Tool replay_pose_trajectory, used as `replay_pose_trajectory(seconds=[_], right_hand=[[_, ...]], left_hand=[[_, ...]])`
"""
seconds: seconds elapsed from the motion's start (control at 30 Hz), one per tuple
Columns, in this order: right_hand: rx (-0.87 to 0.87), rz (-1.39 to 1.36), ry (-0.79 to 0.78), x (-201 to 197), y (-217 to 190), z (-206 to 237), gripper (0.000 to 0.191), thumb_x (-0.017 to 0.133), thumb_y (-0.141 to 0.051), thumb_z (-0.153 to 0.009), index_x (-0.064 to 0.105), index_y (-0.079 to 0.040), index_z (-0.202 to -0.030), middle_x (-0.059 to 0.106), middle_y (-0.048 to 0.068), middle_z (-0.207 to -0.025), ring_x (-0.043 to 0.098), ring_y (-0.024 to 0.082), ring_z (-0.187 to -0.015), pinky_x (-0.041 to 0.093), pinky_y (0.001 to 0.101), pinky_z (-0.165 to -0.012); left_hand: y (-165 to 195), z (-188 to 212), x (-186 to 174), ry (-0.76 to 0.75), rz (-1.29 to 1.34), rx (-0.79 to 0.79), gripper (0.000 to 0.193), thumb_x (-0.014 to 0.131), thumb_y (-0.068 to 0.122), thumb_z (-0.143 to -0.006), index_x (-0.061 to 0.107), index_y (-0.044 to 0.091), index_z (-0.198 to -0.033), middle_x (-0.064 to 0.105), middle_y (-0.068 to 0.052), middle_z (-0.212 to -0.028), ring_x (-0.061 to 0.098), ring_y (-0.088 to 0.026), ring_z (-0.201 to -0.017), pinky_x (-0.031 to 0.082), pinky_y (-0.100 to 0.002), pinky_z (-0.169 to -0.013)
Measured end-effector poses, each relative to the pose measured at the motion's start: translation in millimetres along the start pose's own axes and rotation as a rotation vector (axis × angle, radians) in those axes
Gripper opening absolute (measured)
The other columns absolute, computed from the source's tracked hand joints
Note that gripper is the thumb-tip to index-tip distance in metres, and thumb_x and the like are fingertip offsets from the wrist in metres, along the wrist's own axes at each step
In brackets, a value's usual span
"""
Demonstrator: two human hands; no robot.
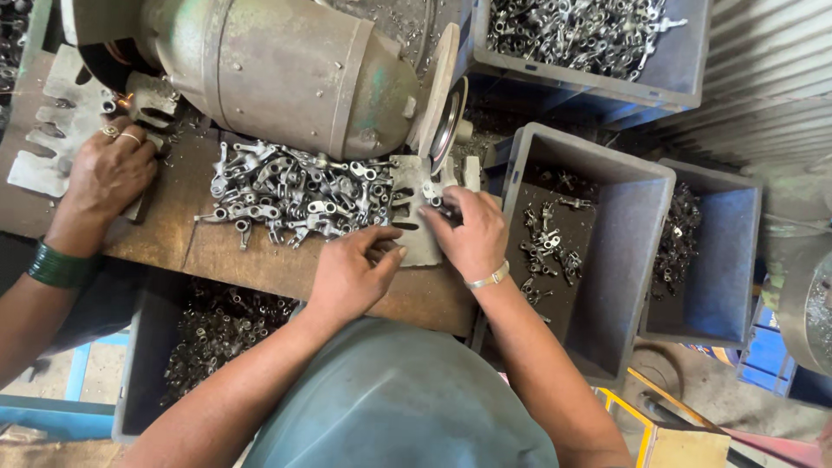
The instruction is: The person repeatedly picks small metal parts from a bin, presses them against a rotating grinding wheel to deburr edges, and places the finished parts into a second bin. The process is continuous and repetitive, with the person handling one part at a time.
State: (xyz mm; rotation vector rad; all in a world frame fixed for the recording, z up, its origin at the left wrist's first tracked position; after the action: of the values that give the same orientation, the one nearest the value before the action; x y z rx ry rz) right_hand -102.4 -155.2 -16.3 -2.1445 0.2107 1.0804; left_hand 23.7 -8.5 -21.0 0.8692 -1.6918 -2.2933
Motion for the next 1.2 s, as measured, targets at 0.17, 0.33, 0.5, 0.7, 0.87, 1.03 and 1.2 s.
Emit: replay_pose_trajectory(seconds=[0.17, 0.33, 0.5, 0.7, 0.87, 1.03, 1.2], right_hand=[[0.025, 0.096, 0.038, 5.4, -1.7, -8.2, 0.03, 0.09, -0.028, -0.083, 0.068, -0.008, -0.089, 0.072, 0.007, -0.079, 0.068, 0.027, -0.074, 0.055, 0.0392, -0.07], [0.008, 0.125, 0.068, 2.4, -5.5, -21.6, 0.031, 0.09, -0.029, -0.082, 0.067, -0.008, -0.086, 0.072, 0.007, -0.079, 0.066, 0.028, -0.072, 0.053, 0.0407, -0.067], [-0.028, 0.103, 0.103, 6.8, -9.8, -24.8, 0.031, 0.089, -0.027, -0.082, 0.065, -0.008, -0.088, 0.072, 0.008, -0.082, 0.068, 0.029, -0.076, 0.054, 0.0404, -0.069], [0.078, 0.068, -0.023, 1.3, 5.4, -12.6, 0.033, 0.091, -0.027, -0.079, 0.066, -0.008, -0.088, 0.072, 0.005, -0.08, 0.07, 0.021, -0.072, 0.055, 0.0337, -0.066], [0.347, -0.232, -0.253, -33.4, 42.0, -39.4, 0.022, 0.088, -0.014, -0.08, 0.069, -0.006, -0.085, 0.072, 0.004, -0.083, 0.071, 0.013, -0.073, 0.057, 0.0299, -0.067], [0.315, -0.428, 0.194, -77.7, 20.3, -42.6, 0.025, 0.074, -0.005, -0.093, 0.067, -0.008, -0.117, 0.074, 0.004, -0.112, 0.072, 0.013, -0.095, 0.06, 0.0301, -0.083], [-0.172, -0.18, -0.219, -43.5, -52.6, 14.4, 0.043, 0.083, -0.017, -0.075, 0.07, -0.006, -0.115, 0.073, 0.015, -0.11, 0.073, 0.032, -0.098, 0.058, 0.0396, -0.085]], left_hand=[[2.6, -8.4, -30.3, 0.259, -0.189, 0.202, 0.029, 0.076, 0.018, -0.088, 0.073, 0.002, -0.112, 0.073, -0.015, -0.095, 0.073, -0.026, -0.075, 0.058, -0.037, -0.071], [12.1, -29.2, -58.0, 0.444, -0.423, 0.328, 0.042, 0.079, 0.018, -0.088, 0.067, -0.004, -0.123, 0.062, -0.021, -0.108, 0.065, -0.038, -0.094, 0.053, -0.045, -0.081], [9.0, -39.0, -62.9, 0.412, -0.491, 0.304, 0.032, 0.082, 0.02, -0.089, 0.073, 0.001, -0.113, 0.062, -0.02, -0.104, 0.064, -0.038, -0.093, 0.053, -0.046, -0.079], [2.1, -39.9, -53.5, 0.333, -0.527, 0.317, 0.034, 0.084, 0.022, -0.083, 0.074, 0.004, -0.11, 0.064, -0.016, -0.091, 0.065, -0.036, -0.083, 0.052, -0.045, -0.072], [0.4, -39.3, -53.6, 0.288, -0.317, 0.152, 0.023, 0.079, 0.017, -0.085, 0.071, 0.005, -0.102, 0.07, -0.014, -0.091, 0.069, -0.032, -0.081, 0.054, -0.041, -0.074], [25.5, -17.9, -52.1, 0.318, -0.269, 0.396, 0.022, 0.072, 0.006, -0.091, 0.071, 0.004, -0.112, 0.069, -0.018, -0.099, 0.068, -0.033, -0.086, 0.055, -0.04, -0.077], [-1.7, -9.1, -11.0, -0.105, 0.069, 0.008, 0.018, 0.075, 0.012, -0.087, 0.076, 0.005, -0.104, 0.075, -0.009, -0.09, 0.074, -0.017, -0.077, 0.057, -0.03, -0.071]])
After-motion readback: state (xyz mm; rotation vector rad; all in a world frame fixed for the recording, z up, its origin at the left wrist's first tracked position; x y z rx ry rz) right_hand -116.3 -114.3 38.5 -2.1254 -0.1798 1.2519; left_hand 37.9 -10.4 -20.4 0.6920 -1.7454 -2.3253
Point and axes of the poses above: each hand's wrist, its own z-axis away from the middle knuckle, its own x-axis out of the palm, y = z × x, the point moved 5 cm from there along -z, towards the middle knuckle
